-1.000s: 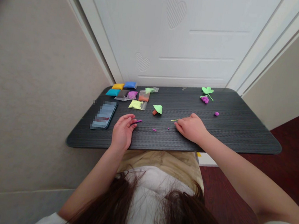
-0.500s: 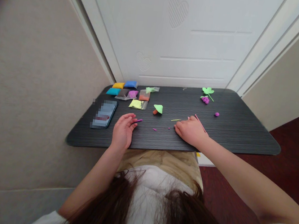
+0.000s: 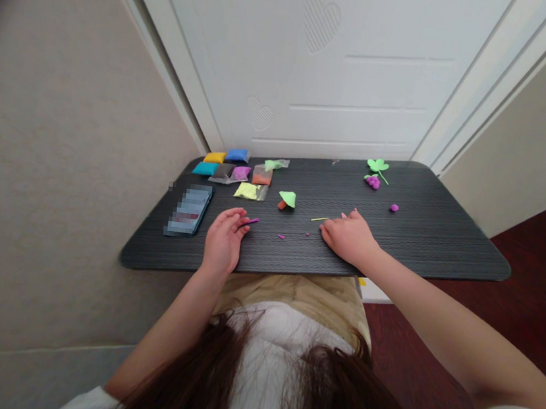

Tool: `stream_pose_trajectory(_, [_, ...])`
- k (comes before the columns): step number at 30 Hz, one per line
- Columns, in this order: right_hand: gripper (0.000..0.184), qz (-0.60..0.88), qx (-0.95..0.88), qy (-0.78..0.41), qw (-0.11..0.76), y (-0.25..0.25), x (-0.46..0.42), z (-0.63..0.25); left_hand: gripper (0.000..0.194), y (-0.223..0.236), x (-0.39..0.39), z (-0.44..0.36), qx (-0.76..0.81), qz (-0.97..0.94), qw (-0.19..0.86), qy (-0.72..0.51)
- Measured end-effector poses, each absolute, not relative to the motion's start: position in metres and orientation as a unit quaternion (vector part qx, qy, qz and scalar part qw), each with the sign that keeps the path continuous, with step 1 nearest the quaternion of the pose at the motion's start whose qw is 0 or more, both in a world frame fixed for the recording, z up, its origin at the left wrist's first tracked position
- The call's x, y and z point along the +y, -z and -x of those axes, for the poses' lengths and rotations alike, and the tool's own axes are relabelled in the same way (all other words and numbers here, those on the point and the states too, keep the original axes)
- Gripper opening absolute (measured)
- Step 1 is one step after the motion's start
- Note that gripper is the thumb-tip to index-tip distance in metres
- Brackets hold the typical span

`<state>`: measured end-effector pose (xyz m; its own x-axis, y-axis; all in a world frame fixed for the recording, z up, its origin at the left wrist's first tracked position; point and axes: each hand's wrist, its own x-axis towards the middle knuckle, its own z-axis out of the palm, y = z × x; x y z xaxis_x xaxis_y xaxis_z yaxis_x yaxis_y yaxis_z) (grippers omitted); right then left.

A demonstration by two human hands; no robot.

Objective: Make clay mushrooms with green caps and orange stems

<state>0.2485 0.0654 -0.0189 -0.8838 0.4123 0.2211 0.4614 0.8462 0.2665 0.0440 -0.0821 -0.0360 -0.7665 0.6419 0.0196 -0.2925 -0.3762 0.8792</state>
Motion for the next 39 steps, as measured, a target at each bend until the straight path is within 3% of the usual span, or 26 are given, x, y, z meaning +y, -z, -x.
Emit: stream_pose_trajectory(39, [0.037, 0.241, -0.954, 0.158, 0.086, 0.019, 0.053, -0.265, 0.015, 0.035, -0.082, -0.043, 0.481, -0.179, 0.291, -0.808])
